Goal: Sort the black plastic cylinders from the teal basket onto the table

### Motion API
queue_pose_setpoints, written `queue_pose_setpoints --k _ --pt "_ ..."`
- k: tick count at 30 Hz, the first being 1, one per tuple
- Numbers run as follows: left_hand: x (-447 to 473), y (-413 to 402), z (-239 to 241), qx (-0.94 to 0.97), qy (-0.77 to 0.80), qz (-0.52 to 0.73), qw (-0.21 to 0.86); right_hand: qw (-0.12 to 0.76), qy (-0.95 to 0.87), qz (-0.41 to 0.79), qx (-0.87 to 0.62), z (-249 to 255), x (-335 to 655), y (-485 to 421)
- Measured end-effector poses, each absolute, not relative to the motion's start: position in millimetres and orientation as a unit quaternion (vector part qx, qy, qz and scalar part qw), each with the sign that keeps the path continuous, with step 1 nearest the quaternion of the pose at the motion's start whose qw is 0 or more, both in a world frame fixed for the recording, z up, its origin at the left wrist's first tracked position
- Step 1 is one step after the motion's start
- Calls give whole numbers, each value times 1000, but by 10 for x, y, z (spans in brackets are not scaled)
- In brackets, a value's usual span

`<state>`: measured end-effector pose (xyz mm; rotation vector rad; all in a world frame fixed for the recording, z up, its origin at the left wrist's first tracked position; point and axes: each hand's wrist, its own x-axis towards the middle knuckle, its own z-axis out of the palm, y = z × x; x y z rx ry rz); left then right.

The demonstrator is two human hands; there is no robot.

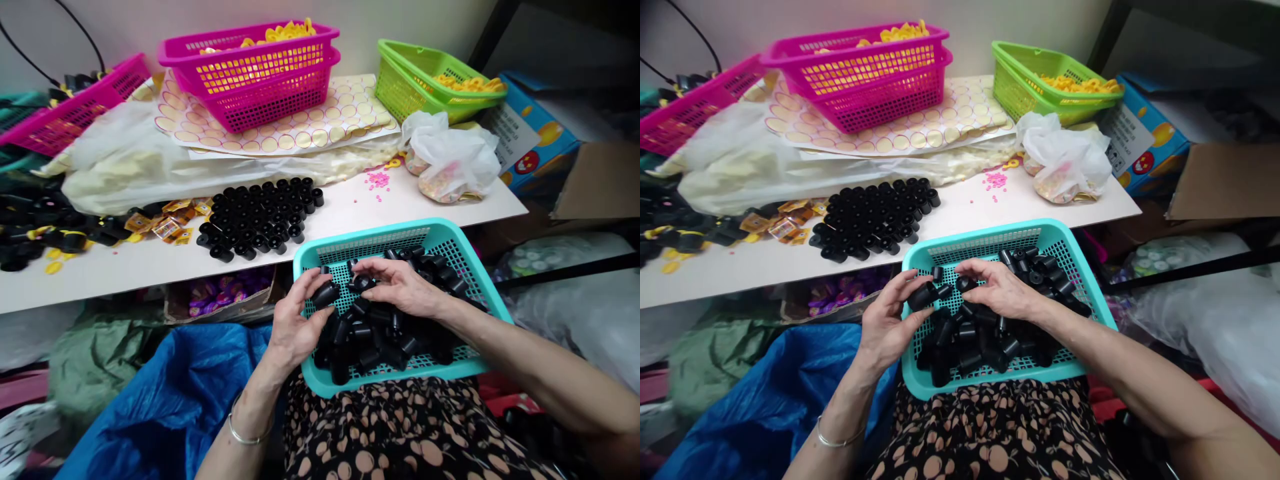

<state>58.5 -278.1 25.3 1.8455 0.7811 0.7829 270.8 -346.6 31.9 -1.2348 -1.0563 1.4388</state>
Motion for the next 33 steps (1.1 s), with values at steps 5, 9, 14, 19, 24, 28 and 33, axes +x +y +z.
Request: queue_pose_setpoints --k 5,9,14,19,24,28,33 --pt "663 -2817 253 848 255 339 318 490 -305 696 -428 375 2566 -3505" --pt "717 -2841 221 863 225 368 262 473 -352 682 -434 369 2519 -3524" --pt "716 -2864 176 858 230 377 263 470 -398 638 -461 332 2569 -3549" --pt "709 -2891 191 854 249 360 281 462 -439 598 -487 360 2580 -3564" --pt "747 -2904 207 797 282 367 388 463 -453 577 -497 353 2607 -3570" --pt "795 -2908 245 704 289 374 530 469 -432 592 -492 313 2645 -3593" --pt "859 -2927 321 602 316 340 650 480 -414 592 -497 265 2681 -3645"
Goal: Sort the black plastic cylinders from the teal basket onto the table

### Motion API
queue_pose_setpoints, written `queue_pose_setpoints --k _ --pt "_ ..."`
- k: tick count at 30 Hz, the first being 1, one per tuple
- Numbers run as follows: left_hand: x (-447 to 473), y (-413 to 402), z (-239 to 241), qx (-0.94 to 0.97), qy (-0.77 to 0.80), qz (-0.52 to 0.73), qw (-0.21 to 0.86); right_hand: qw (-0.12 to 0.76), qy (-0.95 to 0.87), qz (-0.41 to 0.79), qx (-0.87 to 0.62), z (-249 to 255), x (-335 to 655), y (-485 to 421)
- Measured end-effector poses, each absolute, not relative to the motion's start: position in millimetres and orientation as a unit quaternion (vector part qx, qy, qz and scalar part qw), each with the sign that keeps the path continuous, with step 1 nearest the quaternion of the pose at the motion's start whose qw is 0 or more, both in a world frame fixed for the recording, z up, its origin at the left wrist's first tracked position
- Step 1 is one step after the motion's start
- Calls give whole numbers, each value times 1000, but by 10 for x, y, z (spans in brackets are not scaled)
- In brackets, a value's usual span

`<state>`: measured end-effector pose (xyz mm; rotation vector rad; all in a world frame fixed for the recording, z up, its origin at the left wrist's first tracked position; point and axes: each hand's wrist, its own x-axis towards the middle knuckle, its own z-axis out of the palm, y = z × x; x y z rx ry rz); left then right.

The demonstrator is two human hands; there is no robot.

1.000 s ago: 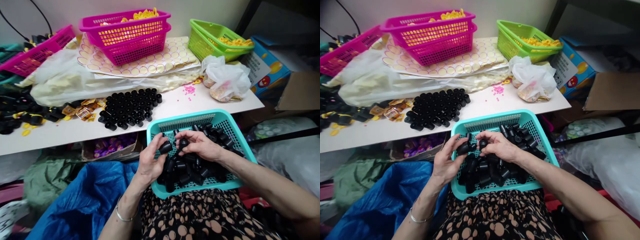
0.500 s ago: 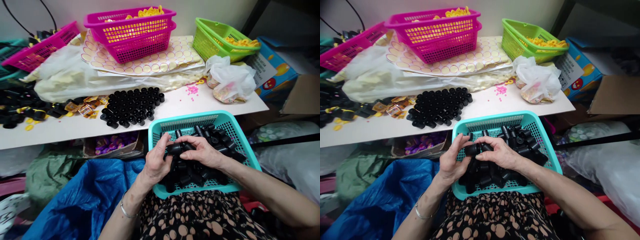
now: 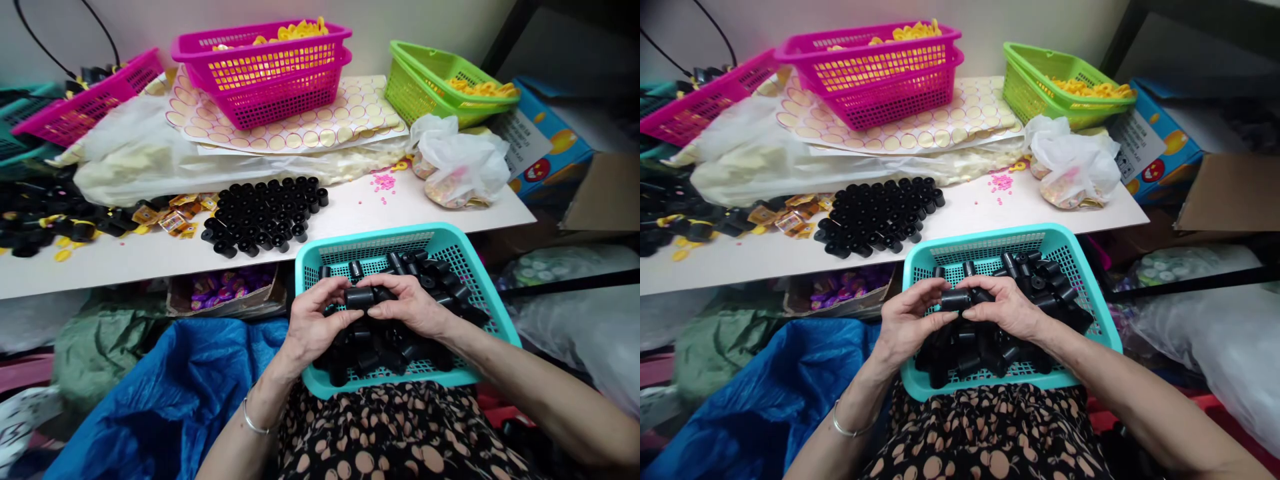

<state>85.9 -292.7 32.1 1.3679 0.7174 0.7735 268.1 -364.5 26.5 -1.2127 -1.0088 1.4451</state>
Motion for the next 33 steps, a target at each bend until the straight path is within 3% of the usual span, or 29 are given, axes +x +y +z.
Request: queue_pose_setpoints --k 9,14,18,23,33 --pt "965 -2942 376 419 361 259 792 416 -461 587 -520 377 2753 -3728" --pt "1001 -2922 371 348 366 245 827 394 -569 461 -555 466 2775 -3809" --pt "1016 -2908 346 333 369 241 833 402 -514 435 -620 469 2764 -3819" --pt "1032 -2907 338 331 369 250 832 420 -582 391 -576 478 2755 -3757" --pt "1016 -2871 304 328 378 271 822 374 -612 401 -570 498 2760 -3745"
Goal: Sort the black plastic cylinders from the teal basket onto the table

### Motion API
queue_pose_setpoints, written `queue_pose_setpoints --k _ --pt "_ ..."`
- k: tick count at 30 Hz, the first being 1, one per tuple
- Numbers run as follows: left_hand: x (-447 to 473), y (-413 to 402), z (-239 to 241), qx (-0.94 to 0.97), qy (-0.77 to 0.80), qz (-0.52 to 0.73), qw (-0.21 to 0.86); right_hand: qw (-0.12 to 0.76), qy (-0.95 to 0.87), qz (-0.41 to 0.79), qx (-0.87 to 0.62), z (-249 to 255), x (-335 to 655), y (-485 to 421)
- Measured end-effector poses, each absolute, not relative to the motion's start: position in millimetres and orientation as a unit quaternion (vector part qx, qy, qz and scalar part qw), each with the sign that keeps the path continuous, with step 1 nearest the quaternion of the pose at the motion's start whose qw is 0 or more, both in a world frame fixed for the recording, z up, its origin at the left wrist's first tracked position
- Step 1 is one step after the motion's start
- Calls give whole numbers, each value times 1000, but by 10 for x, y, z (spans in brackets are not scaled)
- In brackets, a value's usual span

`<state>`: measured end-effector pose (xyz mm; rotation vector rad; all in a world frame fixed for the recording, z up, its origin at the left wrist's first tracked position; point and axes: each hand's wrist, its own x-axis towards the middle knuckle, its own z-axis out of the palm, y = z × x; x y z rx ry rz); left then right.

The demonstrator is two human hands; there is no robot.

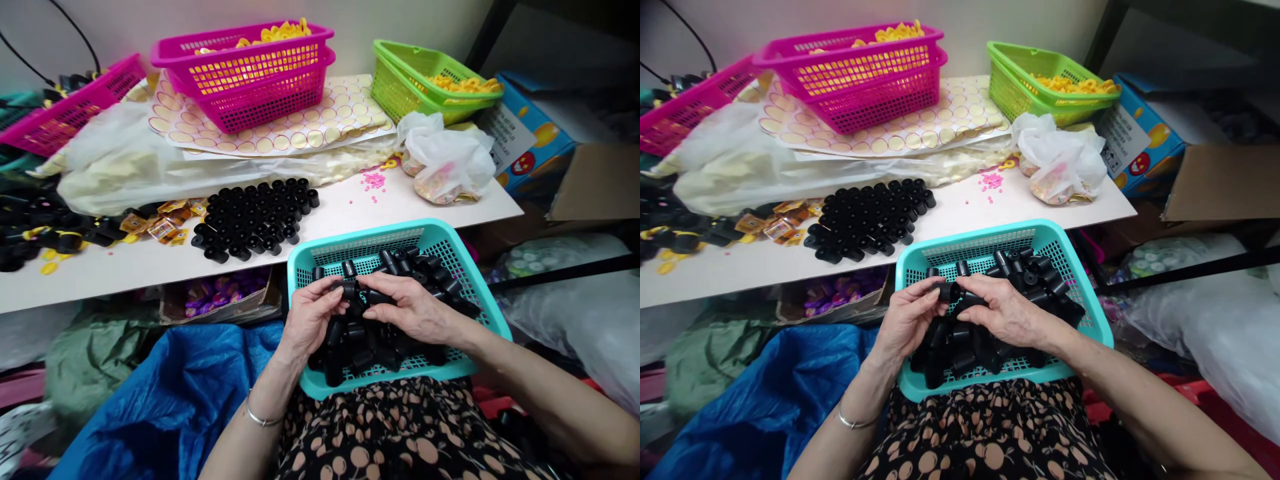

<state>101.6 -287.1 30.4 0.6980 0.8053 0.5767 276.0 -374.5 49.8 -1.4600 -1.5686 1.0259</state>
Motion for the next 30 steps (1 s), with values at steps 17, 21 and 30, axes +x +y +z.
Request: queue_pose_setpoints --k 17,21,30 --pt "877 -2873 224 474 333 228 782 297 -598 519 -534 534 2695 -3708" --pt "933 -2913 202 444 338 239 795 327 -570 490 -573 529 2595 -3682" --pt "892 -2865 239 327 340 286 834 421 -449 584 -530 503 2534 -3591"
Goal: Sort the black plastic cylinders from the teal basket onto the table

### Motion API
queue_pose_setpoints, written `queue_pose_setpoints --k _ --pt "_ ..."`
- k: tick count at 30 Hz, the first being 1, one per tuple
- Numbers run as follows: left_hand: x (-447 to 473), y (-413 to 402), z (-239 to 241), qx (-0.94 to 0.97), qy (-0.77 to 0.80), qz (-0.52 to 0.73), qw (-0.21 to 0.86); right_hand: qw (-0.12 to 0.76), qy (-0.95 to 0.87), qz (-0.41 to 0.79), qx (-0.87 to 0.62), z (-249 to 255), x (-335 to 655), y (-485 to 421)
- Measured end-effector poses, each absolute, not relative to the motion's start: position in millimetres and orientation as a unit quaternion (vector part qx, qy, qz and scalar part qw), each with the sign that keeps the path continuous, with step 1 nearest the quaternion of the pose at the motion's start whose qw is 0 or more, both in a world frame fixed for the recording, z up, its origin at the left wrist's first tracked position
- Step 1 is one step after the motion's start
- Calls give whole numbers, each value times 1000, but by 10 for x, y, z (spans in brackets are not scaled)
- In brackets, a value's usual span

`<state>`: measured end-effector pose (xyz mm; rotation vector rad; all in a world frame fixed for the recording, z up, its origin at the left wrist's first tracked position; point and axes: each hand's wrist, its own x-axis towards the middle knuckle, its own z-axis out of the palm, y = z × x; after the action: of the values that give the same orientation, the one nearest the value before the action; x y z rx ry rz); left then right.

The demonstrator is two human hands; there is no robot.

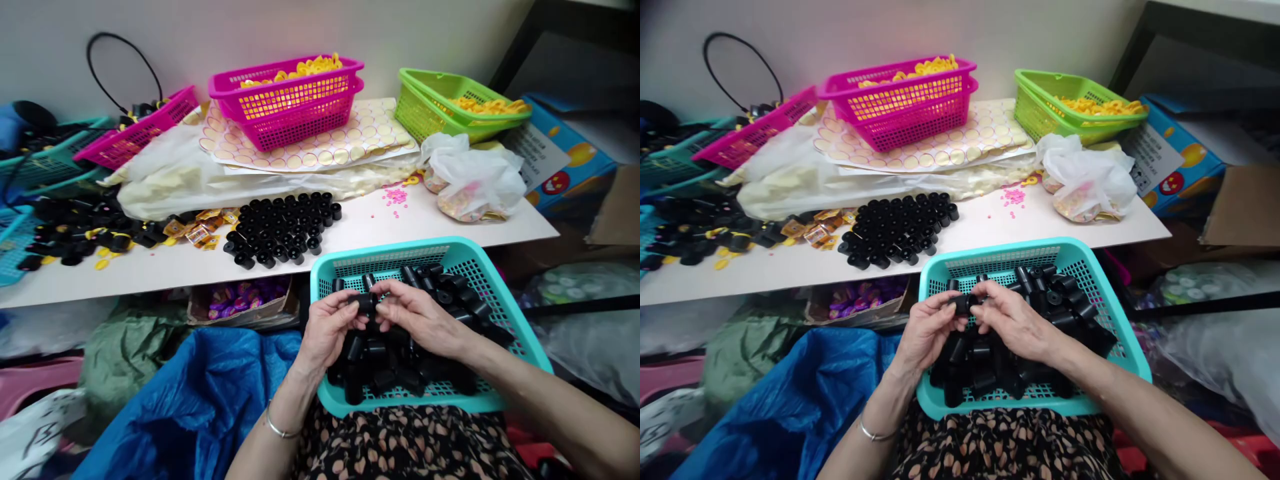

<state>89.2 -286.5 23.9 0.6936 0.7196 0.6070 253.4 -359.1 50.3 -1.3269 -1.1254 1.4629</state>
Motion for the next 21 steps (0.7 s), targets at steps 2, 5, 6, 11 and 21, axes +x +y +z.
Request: queue_pose_setpoints --k 2,5,6,11,21 --pt "841 -2855 243 362 321 266 834 428 -432 625 -489 511 2519 -3559" --pt "754 -2820 265 460 293 266 795 439 -394 660 -465 531 2471 -3505" --pt "723 -2805 279 484 285 266 783 437 -386 666 -466 538 2449 -3485" --pt "560 -2731 328 529 266 230 772 404 -408 668 -474 558 2363 -3365" --pt "750 -2125 328 746 374 356 421 327 -504 468 -648 422 2786 -3321"
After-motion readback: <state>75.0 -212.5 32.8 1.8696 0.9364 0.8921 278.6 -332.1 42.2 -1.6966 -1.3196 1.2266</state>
